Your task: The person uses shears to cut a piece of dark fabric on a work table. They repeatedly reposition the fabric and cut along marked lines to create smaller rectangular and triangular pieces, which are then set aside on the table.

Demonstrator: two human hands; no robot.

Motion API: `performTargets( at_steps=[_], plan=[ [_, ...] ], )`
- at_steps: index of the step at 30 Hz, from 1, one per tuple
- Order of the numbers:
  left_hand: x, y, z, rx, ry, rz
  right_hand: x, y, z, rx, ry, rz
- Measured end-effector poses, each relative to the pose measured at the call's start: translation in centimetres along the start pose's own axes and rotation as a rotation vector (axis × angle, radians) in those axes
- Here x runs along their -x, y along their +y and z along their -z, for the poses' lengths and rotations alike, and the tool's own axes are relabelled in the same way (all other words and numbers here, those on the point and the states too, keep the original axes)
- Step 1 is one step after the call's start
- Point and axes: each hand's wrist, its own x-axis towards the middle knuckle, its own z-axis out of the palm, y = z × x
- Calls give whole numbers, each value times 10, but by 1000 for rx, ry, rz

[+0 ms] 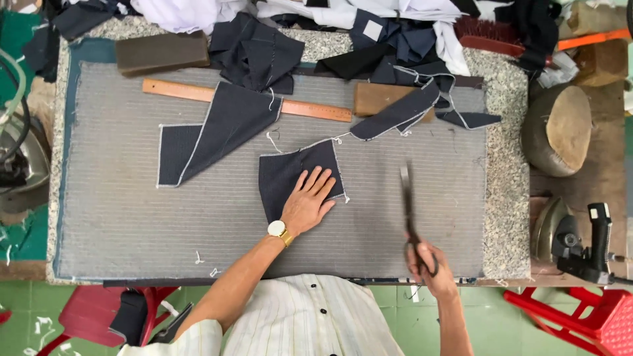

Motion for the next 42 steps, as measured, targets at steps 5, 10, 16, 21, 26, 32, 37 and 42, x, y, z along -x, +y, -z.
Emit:
performTargets(
  at_steps=[5,10,16,21,26,32,37,42],
  plan=[
    [0,0,-8,8,49,37,-40,-9,-38,238,77,-195],
    [0,1,-8,4,18,67,-71,-20,-61,288,79,-321],
    [2,0,-13,3,7,73,-90,-34,-81,410,69,-359],
    [1,-1,-12,10,-3,76,-98,-29,-86,426,74,-347],
    [2,-1,-13,28,-7,79,-103,-21,-96,485,85,-319],
    [2,0,-10,39,3,72,-97,-14,-91,497,95,-252],
    [1,0,-10,43,16,83,-72,-21,-69,383,172,-295],
    [1,0,-11,31,28,68,-70,-27,-58,280,215,-344]
  ],
)
